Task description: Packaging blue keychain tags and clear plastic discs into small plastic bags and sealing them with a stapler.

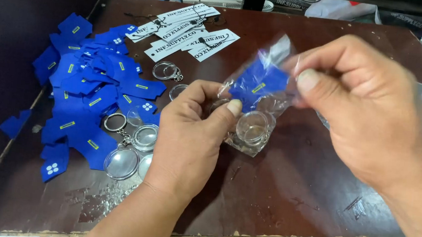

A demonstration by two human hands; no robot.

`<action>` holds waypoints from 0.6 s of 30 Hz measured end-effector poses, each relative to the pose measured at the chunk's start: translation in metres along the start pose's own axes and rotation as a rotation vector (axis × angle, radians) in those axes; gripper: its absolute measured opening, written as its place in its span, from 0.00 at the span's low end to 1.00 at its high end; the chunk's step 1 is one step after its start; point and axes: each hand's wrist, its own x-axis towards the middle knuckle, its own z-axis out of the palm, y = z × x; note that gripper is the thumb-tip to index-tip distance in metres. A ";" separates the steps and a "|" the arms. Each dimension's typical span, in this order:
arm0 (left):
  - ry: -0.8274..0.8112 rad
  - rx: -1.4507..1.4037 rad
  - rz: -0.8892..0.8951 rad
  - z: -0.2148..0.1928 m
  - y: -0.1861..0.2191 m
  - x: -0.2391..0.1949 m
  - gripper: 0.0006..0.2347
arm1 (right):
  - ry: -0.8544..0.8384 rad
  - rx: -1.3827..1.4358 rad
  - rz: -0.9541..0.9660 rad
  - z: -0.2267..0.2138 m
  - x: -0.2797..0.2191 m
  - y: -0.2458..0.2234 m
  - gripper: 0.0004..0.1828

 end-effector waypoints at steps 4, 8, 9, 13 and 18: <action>-0.044 -0.014 0.012 0.001 0.003 -0.002 0.02 | -0.086 0.073 0.096 -0.001 0.003 0.001 0.16; -0.031 -0.007 -0.007 0.002 0.003 -0.002 0.07 | -0.076 0.073 0.376 0.002 0.008 0.004 0.05; -0.014 -0.019 -0.036 0.002 0.003 -0.001 0.09 | -0.013 0.033 0.396 0.004 0.009 0.005 0.06; -0.035 0.242 -0.046 0.006 0.013 -0.005 0.18 | 0.000 0.280 0.324 0.002 0.005 0.013 0.05; -0.027 0.113 -0.072 0.007 0.008 -0.003 0.11 | -0.096 0.001 -0.023 0.000 -0.004 0.008 0.18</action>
